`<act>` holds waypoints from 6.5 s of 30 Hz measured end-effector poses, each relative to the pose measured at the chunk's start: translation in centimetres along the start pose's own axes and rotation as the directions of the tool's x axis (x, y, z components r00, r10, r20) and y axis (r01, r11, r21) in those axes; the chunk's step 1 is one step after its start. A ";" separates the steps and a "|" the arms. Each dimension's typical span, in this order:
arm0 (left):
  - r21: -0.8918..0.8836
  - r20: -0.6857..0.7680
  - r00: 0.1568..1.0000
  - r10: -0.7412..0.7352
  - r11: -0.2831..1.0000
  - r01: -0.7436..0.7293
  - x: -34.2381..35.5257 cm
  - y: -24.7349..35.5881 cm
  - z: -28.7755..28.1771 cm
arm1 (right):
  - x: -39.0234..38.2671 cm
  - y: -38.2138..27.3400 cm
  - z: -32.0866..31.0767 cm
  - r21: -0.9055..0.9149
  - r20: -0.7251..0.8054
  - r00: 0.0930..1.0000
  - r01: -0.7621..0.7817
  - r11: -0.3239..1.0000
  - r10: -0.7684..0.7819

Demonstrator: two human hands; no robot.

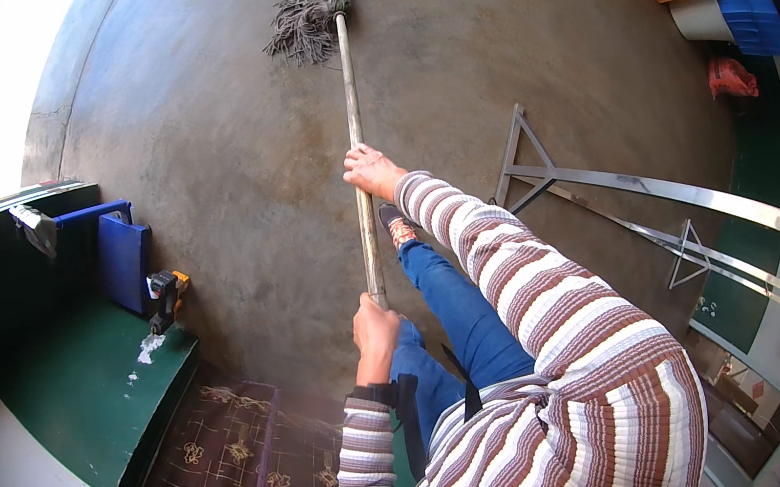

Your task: The person moves stacked blue crates and a white bin, then picks up a red rectangular tile and places it on a metal rack. The person then uses a string mop to sweep and mop the concrete floor around the room.

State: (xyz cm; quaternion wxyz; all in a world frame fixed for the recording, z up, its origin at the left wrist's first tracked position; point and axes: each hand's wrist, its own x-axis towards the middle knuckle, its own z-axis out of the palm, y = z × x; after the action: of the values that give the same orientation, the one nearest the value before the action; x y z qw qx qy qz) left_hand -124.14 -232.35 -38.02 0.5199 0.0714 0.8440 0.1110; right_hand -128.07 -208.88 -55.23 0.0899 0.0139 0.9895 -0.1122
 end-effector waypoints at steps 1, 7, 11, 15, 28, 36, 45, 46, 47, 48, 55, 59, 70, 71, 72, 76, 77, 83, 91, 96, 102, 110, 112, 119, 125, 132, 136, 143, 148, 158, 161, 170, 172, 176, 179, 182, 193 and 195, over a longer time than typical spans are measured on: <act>0.021 -0.015 1.000 -0.007 1.000 0.007 -1.8 -2.6 0.5 | -1.4 -2.6 1.2 0.045 -0.010 1.000 0.008 0.999 -0.007; 0.257 0.029 0.988 -0.149 0.957 0.137 -14.3 -20.6 1.8 | -10.2 -21.9 6.4 0.339 -0.181 0.971 0.213 0.916 -0.158; 0.322 0.082 0.968 -0.238 0.925 0.201 -24.6 -30.1 0.9 | -15.9 -35.1 6.0 0.465 0.011 0.944 0.288 0.837 -0.331; 0.273 0.168 0.863 -0.476 0.864 0.423 -32.2 -36.2 -2.2 | -18.7 -44.7 3.2 0.593 0.191 0.790 0.380 0.710 -0.582; -0.006 0.437 0.885 -0.162 0.983 0.183 -21.2 -23.2 -10.0 | -15.5 -30.4 1.3 0.673 0.090 0.972 0.099 0.733 -0.215; -0.271 0.808 0.578 -0.115 0.798 0.538 -9.1 -1.0 -7.4 | -18.4 -7.7 -2.4 0.623 -0.333 0.825 -0.171 0.764 0.456; -0.389 0.842 0.536 0.061 0.757 0.525 -2.0 21.5 -5.2 | -15.6 9.4 -6.9 0.127 0.529 0.658 0.563 -0.816 0.536; -0.375 0.760 0.647 0.063 0.856 0.356 -2.1 23.6 -5.1 | -14.4 11.2 -7.1 0.172 0.612 0.578 0.569 -0.804 0.540; -0.291 0.706 0.708 0.024 0.921 0.259 -2.1 25.5 -5.5 | -13.8 13.1 -7.2 0.127 0.617 0.585 0.587 -0.799 0.527; -0.231 0.658 0.752 0.043 0.962 0.147 -2.0 27.2 -5.9 | -13.2 14.9 -7.2 0.075 0.569 0.624 0.610 -0.789 0.536; -0.318 0.822 0.570 0.025 0.849 0.421 2.3 35.4 -15.1 | -5.4 22.8 -9.4 0.175 0.760 0.446 0.562 -0.809 0.473; -0.396 0.898 0.432 0.082 0.576 0.715 4.9 39.6 -20.4 | -0.2 26.6 -14.0 0.410 0.813 0.277 0.354 -0.841 0.512; -0.435 0.752 0.503 0.427 -0.252 0.864 2.9 42.4 -26.9 | 12.7 29.4 -21.8 0.563 0.821 0.195 -0.118 -0.818 0.536; -0.459 0.716 0.530 0.455 -0.265 0.848 2.6 42.8 -27.1 | 14.2 29.2 -22.3 0.568 0.820 0.186 -0.147 -0.810 0.541; -0.498 0.685 0.587 0.431 -0.310 0.810 2.3 43.3 -27.0 | 15.6 29.4 -22.7 0.572 0.818 0.211 -0.202 -0.795 0.535; -0.615 0.583 0.709 0.397 -0.354 0.704 2.7 46.1 -24.6 | 20.4 32.6 -24.1 0.594 0.770 0.480 -0.300 -0.746 0.420; -0.663 0.619 0.726 0.299 -0.297 0.687 2.7 46.9 -23.9 | 21.1 33.4 -24.7 0.610 0.748 0.535 -0.324 -0.723 0.391; -0.795 0.606 0.778 0.165 0.177 0.581 0.6 49.5 -22.3 | 21.5 33.2 -28.0 0.619 0.615 0.758 -0.292 -0.729 0.217; -0.667 0.669 0.735 -0.108 0.350 0.658 -2.1 49.1 -22.4 | 16.1 32.7 -28.0 0.459 0.684 0.729 -0.393 -0.797 0.035; -0.454 0.819 0.555 -0.148 0.424 0.784 -1.2 51.4 -23.2 | 9.1 35.2 -25.5 0.305 0.739 0.673 -0.340 -0.890 -0.004; -0.186 0.886 0.423 -0.190 0.689 0.700 5.2 59.2 -21.6 | 3.1 43.8 -23.1 0.345 0.729 0.656 -0.111 -0.932 0.192; -0.007 0.733 0.632 -0.252 0.926 0.378 20.3 73.9 -9.2 | -1.5 63.8 -16.9 0.937 0.312 0.266 -0.246 -0.249 0.912; 0.040 0.649 0.751 -0.117 0.992 0.120 24.3 78.5 -4.5 | -4.1 69.5 -16.8 0.789 0.074 0.351 -0.593 0.161 0.933; 0.280 0.411 0.890 0.199 0.901 -0.331 29.7 88.5 7.5 | -11.3 79.8 -19.1 0.426 0.054 0.340 -0.858 0.286 0.939; 0.218 0.455 0.869 0.194 0.922 -0.320 26.8 79.2 5.5 | -9.8 75.1 -16.4 0.248 -0.019 0.492 -0.841 0.481 0.870; 0.459 0.308 0.947 -0.088 0.886 -0.067 20.4 58.9 -11.0 | -0.6 54.4 -13.4 0.395 -0.098 0.807 -0.506 0.767 0.582; 0.606 0.210 0.958 -0.194 0.795 0.028 14.2 47.9 -22.4 | 3.7 41.5 -16.5 0.656 0.009 0.965 -0.205 0.726 0.264; 0.593 0.323 0.901 -0.290 0.804 0.047 13.5 50.2 -28.8 | 5.2 40.3 -19.6 0.812 -0.022 0.997 -0.023 0.584 0.070; 0.541 0.502 0.777 -0.381 0.839 0.062 19.0 63.2 -19.7 | 0.4 51.5 -15.9 0.711 0.242 0.947 -0.322 0.625 0.212; 0.487 0.726 0.648 -0.231 0.838 -0.247 28.4 85.9 11.6 | -24.5 78.0 -10.0 0.261 -0.034 0.437 -0.864 0.430 0.899; 0.538 0.740 0.642 -0.199 0.748 -0.389 27.9 89.4 15.1 | -29.2 79.8 -11.1 0.327 -0.021 0.330 -0.890 0.319 0.944; 0.681 0.662 0.733 -0.157 0.534 -0.501 21.9 92.6 2.2 | -22.4 69.7 -14.9 0.660 -0.162 0.169 -0.713 0.234 0.972; 0.621 0.691 0.713 -0.119 0.603 -0.501 21.0 92.8 -3.4 | -19.2 67.4 -16.6 0.737 -0.165 0.136 -0.641 0.214 0.977; 0.039 0.595 0.708 0.381 0.866 -0.499 20.1 91.8 -11.8 | -12.2 64.2 -19.7 0.813 -0.194 0.060 -0.549 0.195 0.979; -0.351 0.282 0.548 0.787 0.617 -0.705 21.5 92.3 -14.7 | -6.9 64.3 -21.5 0.840 -0.203 -0.003 -0.514 0.173 0.979; -0.766 0.082 0.750 0.657 0.523 -0.374 23.9 93.3 -16.3 | -3.3 65.8 -22.6 0.844 -0.170 0.043 -0.510 0.168 0.985; -0.763 -0.107 0.557 0.824 0.291 -0.577 31.1 96.1 -42.1 | 22.1 72.9 -32.1 0.784 -0.169 0.622 -0.386 0.487 0.765; -0.750 -0.199 0.504 0.840 0.201 -0.631 29.5 94.5 -48.8 | 29.6 71.5 -34.8 0.810 -0.215 0.736 -0.234 0.539 0.642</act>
State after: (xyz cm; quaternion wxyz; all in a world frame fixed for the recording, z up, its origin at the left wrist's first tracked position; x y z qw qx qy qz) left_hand -180.53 -139.69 -17.49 0.4811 0.2617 0.4988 0.6718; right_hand -159.83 -131.17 -42.92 -0.1515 0.3345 0.8048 -0.4663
